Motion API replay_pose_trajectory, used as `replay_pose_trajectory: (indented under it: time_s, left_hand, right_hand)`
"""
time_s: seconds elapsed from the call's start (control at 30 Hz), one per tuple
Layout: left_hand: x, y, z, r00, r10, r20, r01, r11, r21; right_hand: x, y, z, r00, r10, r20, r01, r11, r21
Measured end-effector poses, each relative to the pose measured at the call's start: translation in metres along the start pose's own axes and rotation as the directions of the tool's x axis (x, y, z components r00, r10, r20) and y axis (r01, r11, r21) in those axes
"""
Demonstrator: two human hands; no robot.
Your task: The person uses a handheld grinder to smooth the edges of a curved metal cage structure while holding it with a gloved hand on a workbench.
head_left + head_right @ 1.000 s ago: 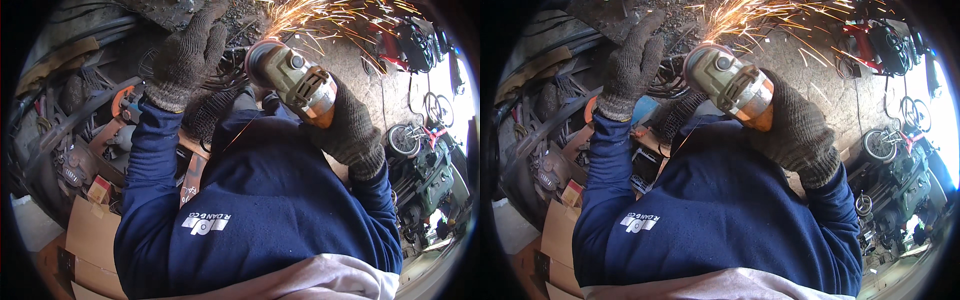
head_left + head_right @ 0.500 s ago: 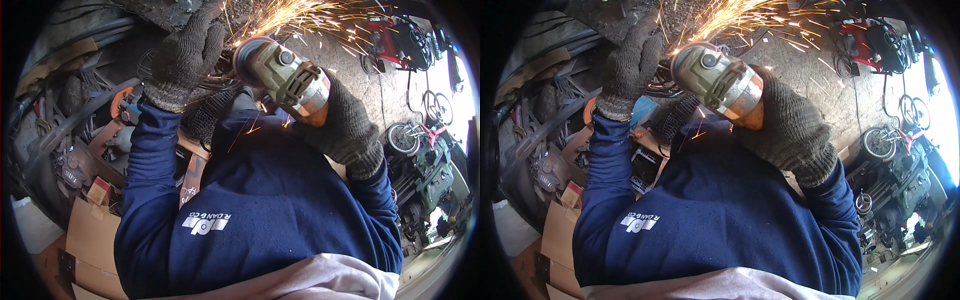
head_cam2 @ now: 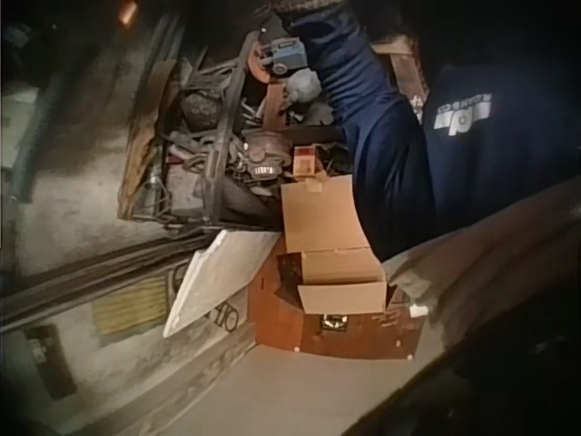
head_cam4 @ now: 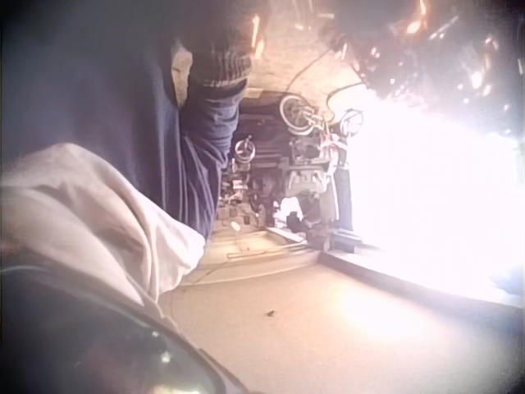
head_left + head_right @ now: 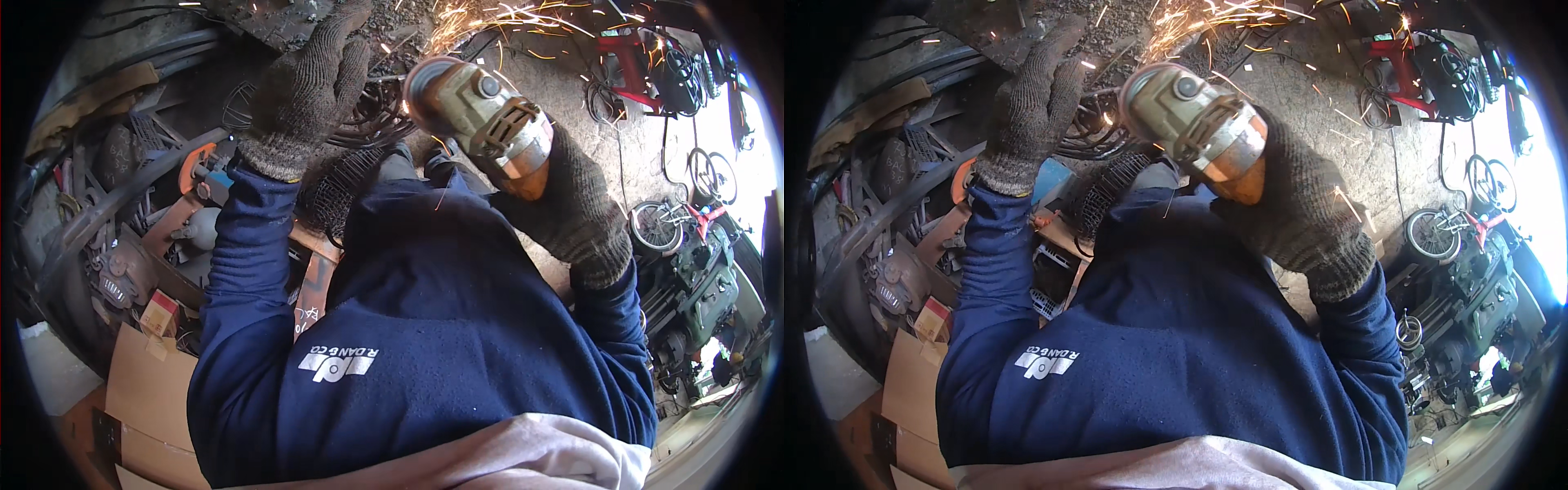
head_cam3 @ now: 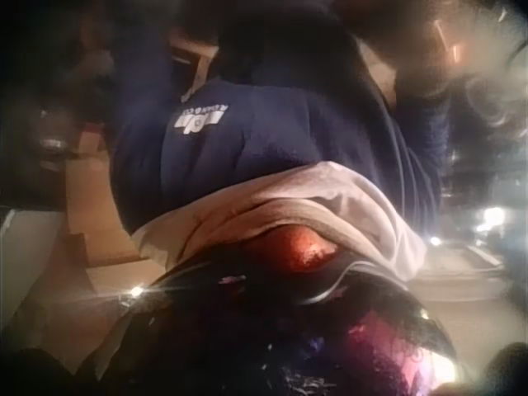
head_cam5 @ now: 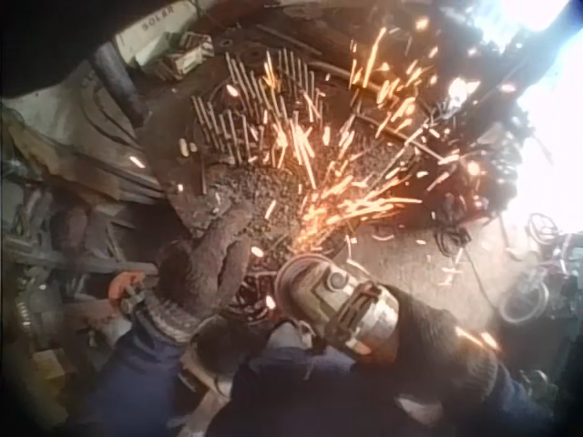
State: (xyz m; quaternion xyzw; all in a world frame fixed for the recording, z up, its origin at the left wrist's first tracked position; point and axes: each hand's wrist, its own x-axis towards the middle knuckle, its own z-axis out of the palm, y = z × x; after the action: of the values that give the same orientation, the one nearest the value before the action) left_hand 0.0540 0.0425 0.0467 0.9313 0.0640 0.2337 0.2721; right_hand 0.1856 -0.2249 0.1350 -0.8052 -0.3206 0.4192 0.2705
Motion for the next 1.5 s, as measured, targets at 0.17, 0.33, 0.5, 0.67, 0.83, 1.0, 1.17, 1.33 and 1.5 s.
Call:
replay_pose_trajectory:
  time_s: [0.17,0.33,0.5,0.67,0.83,1.0,1.17,1.33,1.5]
  left_hand:
    - [-0.003,-0.006,0.001,1.0,-0.009,0.01,0.009,0.999,-0.053]
    - [-0.002,-0.004,-0.001,1.0,0.022,0.007,-0.021,0.999,-0.026]
    - [0.0,0.001,-0.004,1.0,0.017,-0.011,-0.017,1.0,-0.006]
    - [-0.003,-0.006,0.003,0.999,0.032,-0.024,-0.033,0.999,-0.037]
    - [-0.001,-0.002,-0.001,1.0,0.002,0.006,-0.002,1.0,-0.009]
    - [-0.001,-0.002,-0.001,0.999,-0.02,0.027,0.022,0.998,-0.051]
    - [-0.005,0.003,0.0,0.998,-0.06,0.002,0.06,0.996,-0.066]
    - [-0.011,-0.005,0.007,0.989,0.086,-0.121,-0.084,0.996,0.028]
    - [-0.015,-0.003,0.008,0.977,0.097,-0.192,-0.089,0.995,0.048]
  right_hand:
    - [-0.009,0.015,0.001,0.997,0.011,-0.079,-0.021,0.993,-0.12]
    - [-0.003,0.01,0.007,0.997,-0.062,-0.054,0.059,0.996,-0.069]
    - [-0.001,-0.002,0.002,1.0,0.012,0.016,-0.01,0.994,-0.108]
    - [-0.002,0.005,-0.001,0.995,-0.086,-0.055,0.079,0.991,-0.112]
    - [-0.003,-0.018,-0.001,1.0,-0.03,-0.007,0.029,0.985,-0.17]
    - [-0.006,-0.004,-0.001,0.999,-0.033,-0.012,0.03,0.98,-0.197]
    - [-0.003,-0.018,0.002,0.996,0.065,0.065,-0.062,0.997,-0.049]
    - [-0.01,0.017,0.004,0.998,-0.039,-0.054,0.04,0.999,0.01]
    - [-0.018,0.017,-0.002,0.988,-0.083,-0.131,0.077,0.996,-0.048]
